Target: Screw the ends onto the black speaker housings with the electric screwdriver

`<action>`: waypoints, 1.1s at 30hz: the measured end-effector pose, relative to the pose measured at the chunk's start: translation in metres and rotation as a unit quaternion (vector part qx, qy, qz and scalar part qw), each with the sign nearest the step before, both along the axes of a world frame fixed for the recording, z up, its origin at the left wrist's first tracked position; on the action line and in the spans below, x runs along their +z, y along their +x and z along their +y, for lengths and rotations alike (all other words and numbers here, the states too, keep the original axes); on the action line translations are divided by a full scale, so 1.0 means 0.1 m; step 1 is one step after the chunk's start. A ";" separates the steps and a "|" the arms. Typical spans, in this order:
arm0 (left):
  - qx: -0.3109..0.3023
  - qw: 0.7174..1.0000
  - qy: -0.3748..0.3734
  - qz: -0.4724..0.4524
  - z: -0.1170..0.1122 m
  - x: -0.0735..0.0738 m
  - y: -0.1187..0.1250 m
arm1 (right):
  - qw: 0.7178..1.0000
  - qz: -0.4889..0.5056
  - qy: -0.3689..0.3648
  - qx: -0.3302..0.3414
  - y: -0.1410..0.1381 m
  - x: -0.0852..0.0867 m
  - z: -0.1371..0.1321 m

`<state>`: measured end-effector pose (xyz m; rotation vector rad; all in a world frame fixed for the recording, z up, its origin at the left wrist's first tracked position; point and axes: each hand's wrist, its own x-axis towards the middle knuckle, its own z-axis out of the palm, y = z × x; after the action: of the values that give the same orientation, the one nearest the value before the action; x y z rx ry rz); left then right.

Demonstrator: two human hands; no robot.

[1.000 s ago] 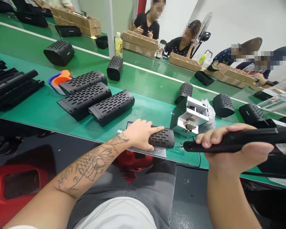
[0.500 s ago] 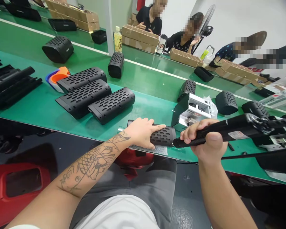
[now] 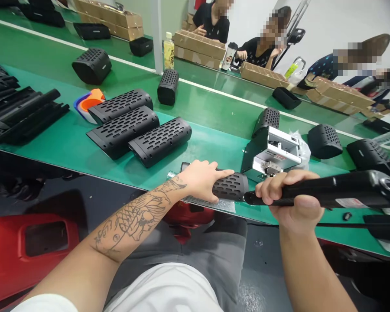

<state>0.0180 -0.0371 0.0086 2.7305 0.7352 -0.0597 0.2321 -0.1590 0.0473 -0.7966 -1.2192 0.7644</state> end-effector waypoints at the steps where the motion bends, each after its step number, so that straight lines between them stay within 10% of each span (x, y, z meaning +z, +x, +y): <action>1: 0.001 1.000 0.002 0.002 0.00 0.01 0.00 | 1.000 0.002 -0.002 0.003 -0.01 -0.01 0.01; 14: 0.006 1.000 -0.011 0.002 0.00 0.03 0.01 | 0.999 0.006 -0.022 -0.023 0.04 0.01 0.00; 21: 0.028 0.999 -0.026 0.011 -0.05 0.06 0.05 | 0.940 -0.003 0.113 -0.322 0.73 0.14 0.58; 28: 0.092 0.994 -0.055 -0.001 0.09 0.19 -0.13 | 0.951 -0.056 0.098 -0.287 1.03 -0.17 0.68; 33: 0.132 0.989 -0.073 -0.003 0.18 0.09 -0.17 | 0.948 -0.016 0.053 -0.314 0.78 -0.02 0.40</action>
<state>0.0005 -0.0192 0.0173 2.4728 1.0398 -0.0449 0.3105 -0.1186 0.0454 -1.0368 -0.9406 0.1625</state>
